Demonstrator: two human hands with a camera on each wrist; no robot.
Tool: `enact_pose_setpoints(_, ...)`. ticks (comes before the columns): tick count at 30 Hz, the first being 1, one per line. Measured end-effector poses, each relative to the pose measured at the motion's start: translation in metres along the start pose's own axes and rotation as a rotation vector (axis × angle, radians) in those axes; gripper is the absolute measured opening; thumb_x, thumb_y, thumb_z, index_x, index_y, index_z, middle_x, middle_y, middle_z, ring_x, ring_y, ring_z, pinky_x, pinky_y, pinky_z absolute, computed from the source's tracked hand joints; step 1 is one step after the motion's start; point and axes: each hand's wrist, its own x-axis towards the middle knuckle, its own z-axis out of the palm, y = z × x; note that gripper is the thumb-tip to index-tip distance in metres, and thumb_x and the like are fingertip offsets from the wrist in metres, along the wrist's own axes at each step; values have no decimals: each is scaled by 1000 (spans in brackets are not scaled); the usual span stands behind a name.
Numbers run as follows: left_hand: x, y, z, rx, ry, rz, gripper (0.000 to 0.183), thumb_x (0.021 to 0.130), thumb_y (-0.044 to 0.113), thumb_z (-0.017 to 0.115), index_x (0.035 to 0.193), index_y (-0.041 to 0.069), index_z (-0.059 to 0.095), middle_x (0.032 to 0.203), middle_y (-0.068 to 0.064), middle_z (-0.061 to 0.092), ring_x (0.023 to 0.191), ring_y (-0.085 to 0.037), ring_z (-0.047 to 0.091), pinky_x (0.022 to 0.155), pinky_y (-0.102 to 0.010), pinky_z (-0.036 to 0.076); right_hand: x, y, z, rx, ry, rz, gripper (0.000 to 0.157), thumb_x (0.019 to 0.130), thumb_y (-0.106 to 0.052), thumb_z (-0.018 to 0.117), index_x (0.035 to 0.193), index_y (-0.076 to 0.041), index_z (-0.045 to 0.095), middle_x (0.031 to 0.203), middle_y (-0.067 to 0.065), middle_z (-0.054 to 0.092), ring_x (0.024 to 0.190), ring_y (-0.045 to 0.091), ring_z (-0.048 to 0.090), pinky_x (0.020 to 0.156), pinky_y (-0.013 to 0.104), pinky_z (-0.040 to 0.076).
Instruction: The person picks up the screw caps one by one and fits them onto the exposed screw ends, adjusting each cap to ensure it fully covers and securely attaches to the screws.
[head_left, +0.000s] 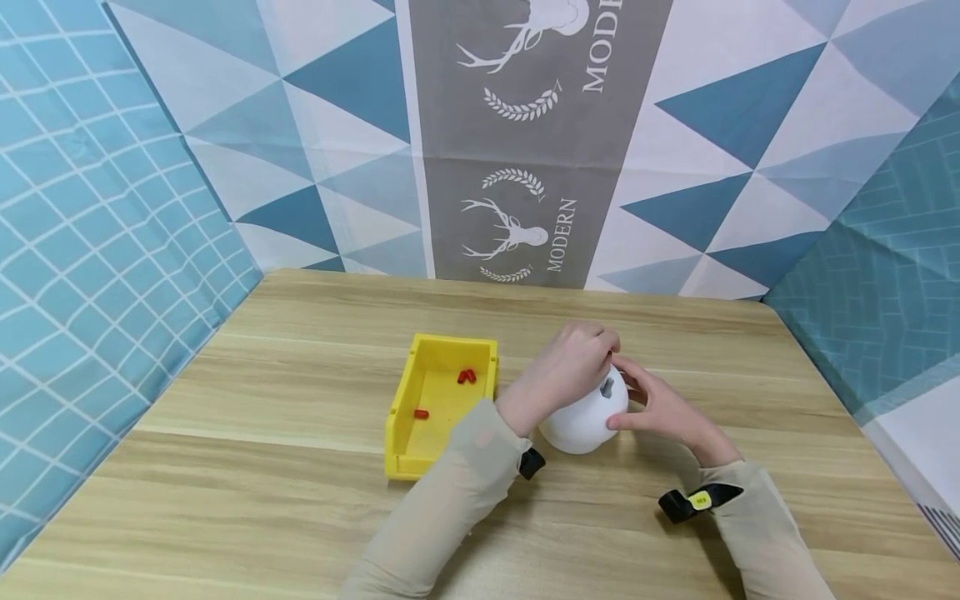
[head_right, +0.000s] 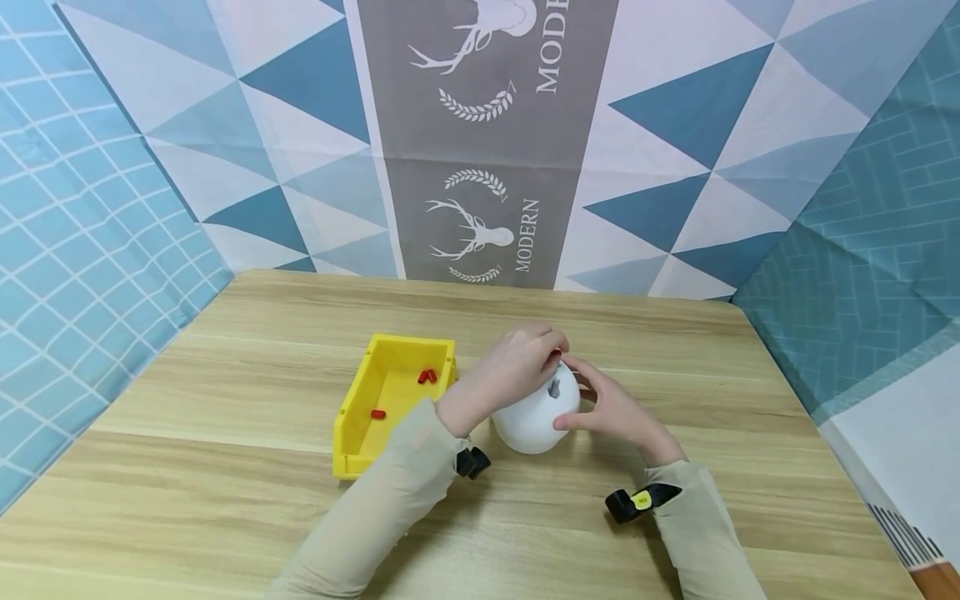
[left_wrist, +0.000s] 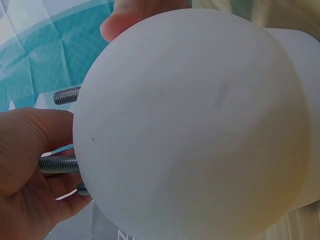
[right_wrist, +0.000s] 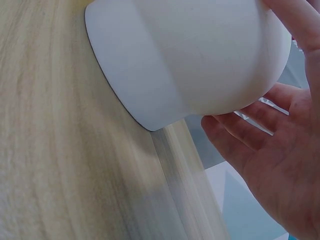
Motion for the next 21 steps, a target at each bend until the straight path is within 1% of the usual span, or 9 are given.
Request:
enact_pose_setpoints(4,-2,0,1,-3,-4,-3,18,86,12,54,101,10,63,93,1,65,87,-13,61,84,-29,46,0,0,0,-5,1,-1,82,77,-15,72,143,-9,23,142,13,34,124,31,39,93,17,37)
enact_pose_setpoints(5,-2,-1,1,-5,-7,-5,18,87,13,54,102,10,63,93,1,65,87,-13,60,84,-29,46,0,0,0,-6,1,0,82,77,-15,72,143,-9,23,142,13,34,124,31,40,95,21,37)
enact_pose_setpoints(8,-4,-1,0,-23,-14,-16,18,88,15,53,103,10,62,93,0,65,88,-13,60,86,-29,45,0,0,0,-2,0,-2,81,77,-15,72,142,-9,23,142,13,33,124,33,39,98,39,38)
enact_pose_setpoints(10,-4,-2,-1,-40,-13,-22,18,89,17,53,103,9,61,94,0,64,89,-13,60,86,-28,45,0,0,0,-4,0,-2,82,77,-15,71,143,-10,23,143,14,31,125,34,38,98,47,36)
enact_pose_setpoints(11,-5,-3,-2,-55,-11,-28,18,89,17,53,103,9,61,94,0,64,88,-13,59,86,-28,45,0,0,0,-2,1,0,82,77,-15,72,143,-9,22,143,14,31,125,34,38,98,50,35)
enact_pose_setpoints(13,-6,-6,-4,-81,-5,-37,17,90,19,53,101,8,60,93,0,64,86,-12,59,85,-27,45,0,0,0,-8,4,3,83,77,-15,72,143,-10,22,143,14,30,125,35,38,98,45,36)
enact_pose_setpoints(15,-8,-9,-6,-107,13,-40,14,90,18,53,96,8,60,89,0,64,82,-12,57,83,-27,45,0,0,0,-9,5,9,83,77,-15,72,143,-10,22,143,14,30,125,34,38,98,35,37)
enact_pose_setpoints(18,-12,-12,-10,-125,21,-58,10,90,18,53,92,9,59,87,0,62,81,-12,56,83,-27,44,0,1,0,3,5,11,82,77,-15,72,143,-10,23,142,14,32,125,34,39,94,21,37)
enact_pose_setpoints(21,-16,-14,-15,-127,26,-71,10,90,18,54,92,10,58,89,1,62,84,-12,56,86,-29,44,1,0,1,16,6,8,81,77,-14,72,142,-9,24,140,14,34,124,34,39,92,16,37)
